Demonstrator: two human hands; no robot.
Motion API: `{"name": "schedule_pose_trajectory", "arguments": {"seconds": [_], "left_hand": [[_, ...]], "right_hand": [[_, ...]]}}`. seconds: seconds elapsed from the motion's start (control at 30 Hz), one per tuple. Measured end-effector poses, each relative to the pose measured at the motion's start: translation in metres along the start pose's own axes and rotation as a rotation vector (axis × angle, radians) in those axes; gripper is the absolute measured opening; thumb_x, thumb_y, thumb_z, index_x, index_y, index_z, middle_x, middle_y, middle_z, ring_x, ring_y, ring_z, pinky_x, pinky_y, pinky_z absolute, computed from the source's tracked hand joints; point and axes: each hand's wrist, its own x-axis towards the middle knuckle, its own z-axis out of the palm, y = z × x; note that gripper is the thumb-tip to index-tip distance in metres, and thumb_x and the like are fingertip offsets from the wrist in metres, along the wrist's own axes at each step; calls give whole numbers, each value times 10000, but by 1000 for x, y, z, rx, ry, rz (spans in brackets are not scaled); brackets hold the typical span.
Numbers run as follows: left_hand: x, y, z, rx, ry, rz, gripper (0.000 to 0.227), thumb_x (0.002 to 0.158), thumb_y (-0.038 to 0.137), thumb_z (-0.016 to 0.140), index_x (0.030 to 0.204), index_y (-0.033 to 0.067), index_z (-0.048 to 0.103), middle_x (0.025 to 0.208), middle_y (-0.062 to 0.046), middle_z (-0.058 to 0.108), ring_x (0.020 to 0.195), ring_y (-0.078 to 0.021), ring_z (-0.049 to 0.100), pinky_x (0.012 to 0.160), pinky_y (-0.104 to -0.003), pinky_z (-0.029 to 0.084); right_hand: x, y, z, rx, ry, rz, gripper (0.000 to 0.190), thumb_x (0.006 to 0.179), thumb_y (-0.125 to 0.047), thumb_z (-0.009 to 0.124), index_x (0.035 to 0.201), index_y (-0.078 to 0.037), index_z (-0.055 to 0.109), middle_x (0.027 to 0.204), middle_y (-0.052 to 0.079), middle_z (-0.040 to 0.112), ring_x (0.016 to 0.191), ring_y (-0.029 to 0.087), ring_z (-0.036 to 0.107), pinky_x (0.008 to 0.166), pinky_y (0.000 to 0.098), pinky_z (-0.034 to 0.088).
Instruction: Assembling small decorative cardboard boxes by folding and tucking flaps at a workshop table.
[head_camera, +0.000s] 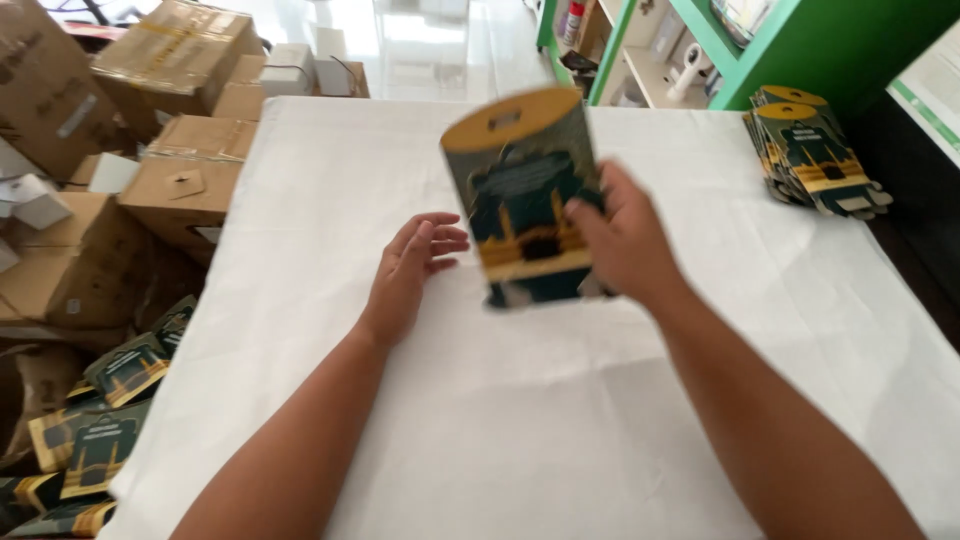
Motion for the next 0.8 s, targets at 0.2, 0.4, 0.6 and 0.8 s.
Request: {"name": "schedule_pose_trajectory", "arguments": {"seconds": [0.2,0.4,0.6,0.8], "left_hand": [[-10,24,9,2,176,10,85,972,141,661,1033,83,664,728,18,621,694,-77,601,607,-191,504],[-3,10,-2,12,166,24,613,953,-4,600,1506,165,394,752,27,521,670,-129,684,583,-189,549],[2,11,-2,-40,227,-146,137,897,71,684,991,37,778,704,-60,657,618,-111,614,594,-226,559],[-8,20,9,20,222,213,607,1086,435,368,894,53,800,542,36,325,533,-44,380,543,-197,362]], "right_hand": [[-33,-4,52,323,5,512,256,1056,-234,550,1043,-33,707,854,82,728,809,177,687,795,320,549],[-34,39,39,12,-12,375,370,1095,-326,490,1042,-84,766,874,117,733,889,215,703,861,374,515],[-31,33,36,-395,-162,-207,581,968,-54,617,1523,-92,447,1610,267,333,1489,513,251,1195,665,173],[-36,41,44,115,74,-198,51,949,-11,710,979,-30,674,1064,108,735,1122,230,695,1034,303,513]]}}
